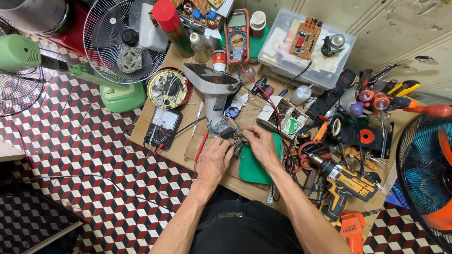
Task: The person works at a cluttered repair bench on a small electric motor, using pliers to adjust its wiring and connecting multimeter test leads to the motor terminals to test it, repositioning the motor and leads repeatedly across the work surface.
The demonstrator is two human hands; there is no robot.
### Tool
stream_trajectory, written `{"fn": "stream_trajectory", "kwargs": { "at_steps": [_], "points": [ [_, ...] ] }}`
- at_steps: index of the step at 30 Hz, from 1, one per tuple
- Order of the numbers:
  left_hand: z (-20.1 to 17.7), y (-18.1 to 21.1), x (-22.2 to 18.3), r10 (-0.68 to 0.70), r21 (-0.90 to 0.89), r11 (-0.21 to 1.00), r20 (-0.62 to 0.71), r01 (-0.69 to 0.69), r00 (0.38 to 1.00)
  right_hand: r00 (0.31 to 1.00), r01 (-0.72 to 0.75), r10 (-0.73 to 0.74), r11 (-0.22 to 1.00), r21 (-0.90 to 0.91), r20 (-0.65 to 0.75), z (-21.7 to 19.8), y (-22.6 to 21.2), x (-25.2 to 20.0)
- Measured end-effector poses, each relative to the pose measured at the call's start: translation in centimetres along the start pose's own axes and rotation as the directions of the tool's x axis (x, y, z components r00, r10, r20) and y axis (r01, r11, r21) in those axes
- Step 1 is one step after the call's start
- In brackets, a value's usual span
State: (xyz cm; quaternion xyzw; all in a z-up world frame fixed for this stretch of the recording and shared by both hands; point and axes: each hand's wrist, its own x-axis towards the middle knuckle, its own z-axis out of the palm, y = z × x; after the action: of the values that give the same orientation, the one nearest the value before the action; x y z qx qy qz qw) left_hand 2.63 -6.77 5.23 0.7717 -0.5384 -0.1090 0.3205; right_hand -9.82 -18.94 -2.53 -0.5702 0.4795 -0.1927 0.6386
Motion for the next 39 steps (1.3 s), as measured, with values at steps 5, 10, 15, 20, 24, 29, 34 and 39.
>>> {"fn": "stream_trajectory", "kwargs": {
  "at_steps": [5, 10, 15, 20, 24, 29, 34, 39],
  "points": [
    [0.0, 0.6, -0.1, -0.022, -0.044, 0.999, -0.025, 0.021, 0.999, 0.995, -0.101, 0.1, 0.955, 0.279, 0.018, 0.4, 2.1, -0.3],
    [-0.8, 0.7, -0.6, -0.01, -0.059, 0.998, 0.005, 0.01, 1.0, 0.983, 0.105, -0.062, 0.96, 0.26, -0.17, 3.3, 0.8, -3.3],
    [-0.8, 1.3, -0.3, -0.164, -0.022, 0.986, 0.087, 0.166, 0.983, 0.913, 0.31, -0.326, 0.945, -0.1, -0.246, 4.4, -3.3, -5.9],
    [0.5, 1.3, 1.1, -0.383, 0.13, 0.923, 0.231, 0.362, 0.894, 0.99, 0.06, -0.036, 0.983, 0.173, -0.137, 2.7, -4.0, -7.1],
    [0.3, 2.5, 2.3, -0.491, 0.28, 0.863, 0.266, 0.421, 0.829, 0.995, 0.092, -0.078, 0.966, 0.24, -0.068, 1.0, -2.5, -8.2],
    [1.9, 1.2, 2.5, -0.498, 0.355, 0.837, 0.176, 0.417, 0.849, 0.921, -0.237, 0.258, 0.966, 0.106, -0.29, -5.7, 3.2, -12.9],
    [2.2, 1.7, 2.8, -0.527, 0.455, 0.778, 0.1, 0.432, 0.844, 0.796, -0.35, 0.274, 0.936, -0.041, -0.539, -9.3, 11.5, -17.6],
    [3.0, 0.5, 1.3, -0.511, 0.255, 0.832, 0.002, 0.493, 0.86, 0.917, -0.223, -0.06, 0.741, -0.634, -0.393, -7.5, 15.7, -18.0]
  ]
}}
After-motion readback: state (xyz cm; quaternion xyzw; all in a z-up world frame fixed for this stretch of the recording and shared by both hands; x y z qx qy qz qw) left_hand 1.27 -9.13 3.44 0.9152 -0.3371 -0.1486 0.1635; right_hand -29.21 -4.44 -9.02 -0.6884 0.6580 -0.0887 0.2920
